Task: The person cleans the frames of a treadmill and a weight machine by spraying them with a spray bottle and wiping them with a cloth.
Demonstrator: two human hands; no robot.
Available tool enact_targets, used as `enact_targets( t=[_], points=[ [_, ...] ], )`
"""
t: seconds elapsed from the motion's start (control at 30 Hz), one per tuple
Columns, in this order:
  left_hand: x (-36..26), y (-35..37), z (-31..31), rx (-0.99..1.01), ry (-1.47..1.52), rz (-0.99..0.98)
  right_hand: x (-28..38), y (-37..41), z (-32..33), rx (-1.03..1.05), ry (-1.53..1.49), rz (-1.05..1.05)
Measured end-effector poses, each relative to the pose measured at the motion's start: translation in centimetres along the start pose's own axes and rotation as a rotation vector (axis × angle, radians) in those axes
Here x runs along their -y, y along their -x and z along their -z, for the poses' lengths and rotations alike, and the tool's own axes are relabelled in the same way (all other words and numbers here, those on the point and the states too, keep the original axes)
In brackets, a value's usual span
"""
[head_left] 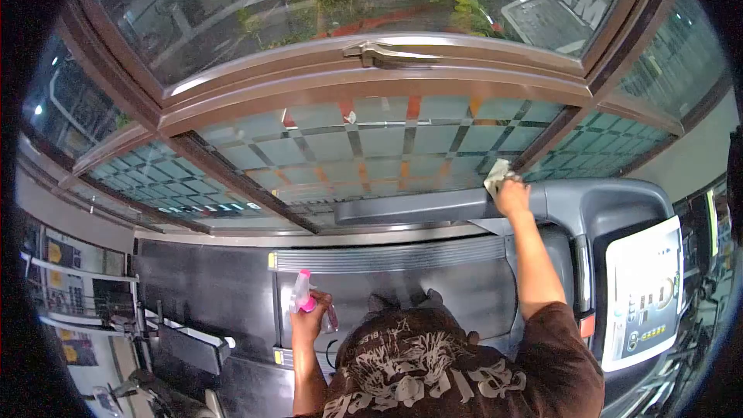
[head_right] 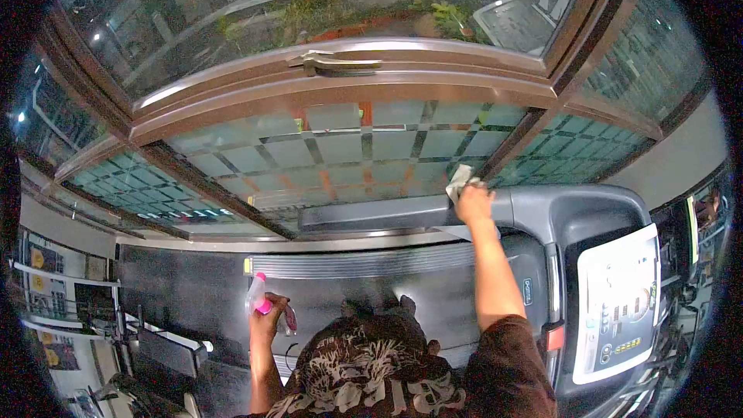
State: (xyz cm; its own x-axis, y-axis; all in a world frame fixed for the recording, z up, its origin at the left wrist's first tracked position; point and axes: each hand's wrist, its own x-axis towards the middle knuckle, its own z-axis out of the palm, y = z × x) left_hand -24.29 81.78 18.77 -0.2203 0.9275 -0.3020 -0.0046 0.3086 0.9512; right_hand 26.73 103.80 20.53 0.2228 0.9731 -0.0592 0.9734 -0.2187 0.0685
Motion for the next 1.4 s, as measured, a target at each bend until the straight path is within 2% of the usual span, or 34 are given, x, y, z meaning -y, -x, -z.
enact_targets(
  t=[0.03,0.07,0.13,0.17,0.23,0.27,0.3,0.4,0.5,0.57,0.63,0.7,0.73,0.77,0.83,0.87,0.97,1.0,1.13,1.17,1.3,1.4],
  points=[
    [0.5,0.1,0.6,0.003,0.012,-0.019,2.5,0.4,1.1,0.134,0.045,-0.010],
    [0.8,0.2,1.2,0.006,0.023,-0.037,4.3,-0.3,-1.6,-0.007,0.046,0.061],
    [-0.4,0.6,1.5,-0.014,-0.032,-0.002,11.6,1.2,-0.6,0.064,0.163,0.222],
    [-0.8,0.7,1.6,-0.023,-0.059,0.014,15.2,1.1,-4.7,0.037,0.079,0.219],
    [-0.8,0.5,2.1,-0.027,-0.084,-0.007,20.7,2.4,-7.0,-0.197,0.017,0.195],
    [-0.7,0.5,2.5,-0.031,-0.094,-0.016,22.4,3.6,-4.0,-0.083,-0.057,0.210],
    [-0.4,0.4,3.0,-0.028,-0.040,-0.006,23.3,3.6,-4.1,-0.082,-0.112,0.247],
    [0.1,0.3,3.5,-0.027,0.056,-0.006,23.3,3.7,-4.0,-0.027,-0.303,0.347],
    [-1.0,0.6,3.9,-0.070,0.051,-0.055,19.4,3.5,-1.6,0.109,-0.690,0.331],
    [-0.7,0.8,4.4,-0.089,0.101,-0.048,16.1,4.1,2.1,-0.085,-0.929,0.353],
    [-0.3,1.1,5.1,-0.123,0.032,-0.007,12.2,3.0,3.3,-0.223,-0.969,0.247],
    [0.8,0.7,6.1,-0.112,0.045,0.029,9.2,3.1,4.8,-0.336,-0.744,0.228],
    [2.1,0.3,6.8,-0.087,0.094,0.049,8.1,2.7,4.3,-0.225,-0.615,0.195],
    [3.4,0.0,7.3,-0.060,0.142,0.068,8.2,3.1,2.7,-0.223,-0.431,0.174],
    [1.9,0.2,6.9,-0.106,0.063,0.010,8.8,4.8,-0.9,-0.218,-0.063,0.129],
    [1.3,0.2,6.8,-0.130,0.024,-0.021,9.2,4.8,-2.1,-0.263,-0.121,0.134],
    [2.6,-0.2,7.7,-0.106,0.101,0.049,9.3,3.6,-4.2,-0.266,-0.244,0.117],
    [2.8,0.1,7.9,-0.109,0.079,0.049,9.7,3.4,-4.5,-0.341,-0.220,0.179],
    [1.2,0.3,7.6,-0.139,-0.011,0.005,13.2,2.5,-5.0,-0.268,-0.193,0.149],
    [0.7,0.5,7.5,-0.154,-0.034,-0.009,14.5,1.9,-5.4,-0.190,-0.216,0.127],
    [0.7,0.3,7.6,-0.094,-0.008,-0.004,22.3,3.1,-2.7,-0.014,-0.252,0.158],
    [1.0,-0.3,7.2,-0.059,0.022,-0.013,28.1,4.1,-2.8,-0.003,-0.323,0.253]
  ],
)
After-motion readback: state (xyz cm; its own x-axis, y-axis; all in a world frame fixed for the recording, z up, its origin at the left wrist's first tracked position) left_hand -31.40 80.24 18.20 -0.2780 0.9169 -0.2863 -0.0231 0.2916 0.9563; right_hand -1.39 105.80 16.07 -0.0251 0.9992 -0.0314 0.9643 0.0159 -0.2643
